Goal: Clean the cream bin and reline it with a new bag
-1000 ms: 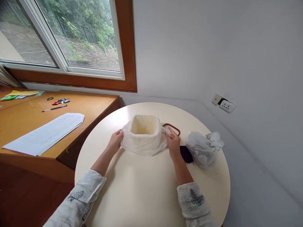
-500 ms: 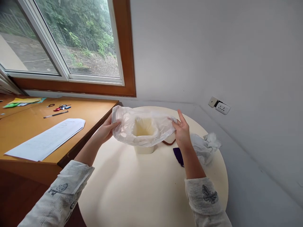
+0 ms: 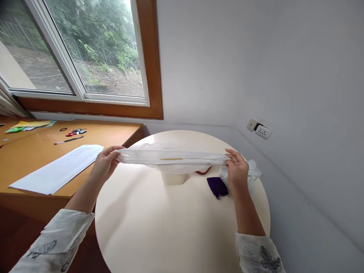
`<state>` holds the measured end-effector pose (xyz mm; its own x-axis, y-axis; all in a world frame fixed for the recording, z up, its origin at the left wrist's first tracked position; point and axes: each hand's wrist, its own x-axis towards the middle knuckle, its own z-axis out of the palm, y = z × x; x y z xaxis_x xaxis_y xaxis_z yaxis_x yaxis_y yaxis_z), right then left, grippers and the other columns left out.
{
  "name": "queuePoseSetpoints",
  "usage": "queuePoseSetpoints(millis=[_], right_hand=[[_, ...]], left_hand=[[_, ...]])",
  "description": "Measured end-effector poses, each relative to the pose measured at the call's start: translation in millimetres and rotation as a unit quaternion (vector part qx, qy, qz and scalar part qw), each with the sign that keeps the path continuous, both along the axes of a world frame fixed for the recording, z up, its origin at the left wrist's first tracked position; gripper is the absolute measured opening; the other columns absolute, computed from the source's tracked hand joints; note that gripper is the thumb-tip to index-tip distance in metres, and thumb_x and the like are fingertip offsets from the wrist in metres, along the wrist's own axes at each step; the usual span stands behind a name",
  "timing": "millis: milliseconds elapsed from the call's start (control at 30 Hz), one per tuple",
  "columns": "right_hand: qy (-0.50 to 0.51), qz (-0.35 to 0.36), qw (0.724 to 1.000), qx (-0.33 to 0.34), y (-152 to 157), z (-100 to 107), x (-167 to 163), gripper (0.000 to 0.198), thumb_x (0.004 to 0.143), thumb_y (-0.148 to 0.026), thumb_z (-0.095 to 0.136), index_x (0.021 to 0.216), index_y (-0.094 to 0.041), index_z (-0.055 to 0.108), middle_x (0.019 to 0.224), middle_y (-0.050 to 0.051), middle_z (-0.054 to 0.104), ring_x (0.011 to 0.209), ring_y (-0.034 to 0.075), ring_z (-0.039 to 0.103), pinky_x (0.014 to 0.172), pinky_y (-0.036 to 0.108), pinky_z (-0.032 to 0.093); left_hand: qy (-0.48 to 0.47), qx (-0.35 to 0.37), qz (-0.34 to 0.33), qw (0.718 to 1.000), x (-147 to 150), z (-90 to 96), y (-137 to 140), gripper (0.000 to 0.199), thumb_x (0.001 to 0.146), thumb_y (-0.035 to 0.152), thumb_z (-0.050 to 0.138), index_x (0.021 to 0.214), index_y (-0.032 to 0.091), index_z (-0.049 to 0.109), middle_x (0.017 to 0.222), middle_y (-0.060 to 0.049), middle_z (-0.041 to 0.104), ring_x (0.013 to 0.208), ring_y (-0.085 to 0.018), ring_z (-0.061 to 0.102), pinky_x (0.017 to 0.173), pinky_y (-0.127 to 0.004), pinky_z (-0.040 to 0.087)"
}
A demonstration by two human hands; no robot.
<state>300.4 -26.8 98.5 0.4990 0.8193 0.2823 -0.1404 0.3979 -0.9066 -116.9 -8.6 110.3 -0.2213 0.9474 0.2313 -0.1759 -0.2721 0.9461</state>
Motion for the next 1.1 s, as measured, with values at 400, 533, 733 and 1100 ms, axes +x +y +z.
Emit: queuePoseSetpoints(millis=[400,533,733,1100], right_hand=[[-0.170,-0.219,0.960,0.045,-29.7,10.7,-19.5,0.050,0.062,-0.011,0.050,0.112,-0.015,0.054,0.076,0.005,0.062,0.062,0.014,0.056,0.046,0.022,0.037],[-0.206,-0.250,0.946,0.027,-49.1,-9.9,-15.7,0.048,0.062,-0.015,0.055,0.110,-0.015,0.055,0.088,0.007,0.063,0.084,0.020,0.060,0.057,0.027,0.047],[-0.130,-0.239,0.961,-0.039,-73.1,-58.2,-23.8,0.030,0.067,-0.031,0.062,0.093,-0.017,0.061,0.085,0.005,0.062,0.075,0.018,0.059,0.063,0.030,0.048],[-0.446,0.049,0.888,0.098,-133.0,-80.4,-141.4,0.023,0.078,-0.009,0.045,0.094,-0.020,0.057,0.086,0.007,0.058,0.085,0.020,0.055,0.073,0.033,0.047]], left_hand=[[0.060,0.032,0.117,0.991,2.8,10.9,-27.5,0.004,0.060,0.015,0.062,0.064,0.017,0.062,0.056,0.004,0.055,0.049,-0.007,0.049,0.050,-0.018,0.041],[0.013,-0.007,0.049,0.999,-0.1,-3.2,-49.0,0.009,0.060,0.016,0.067,0.057,0.017,0.059,0.058,0.004,0.051,0.060,-0.007,0.048,0.058,-0.016,0.042],[-0.047,-0.131,-0.112,0.984,11.0,-33.4,-80.6,0.011,0.062,0.016,0.066,0.055,0.016,0.057,0.063,0.002,0.050,0.063,-0.008,0.045,0.061,-0.018,0.042],[-0.186,-0.257,-0.396,0.862,102.0,-55.4,-120.2,0.023,0.077,0.033,0.056,0.070,0.013,0.065,0.073,-0.005,0.059,0.074,-0.016,0.055,0.076,-0.030,0.044]])
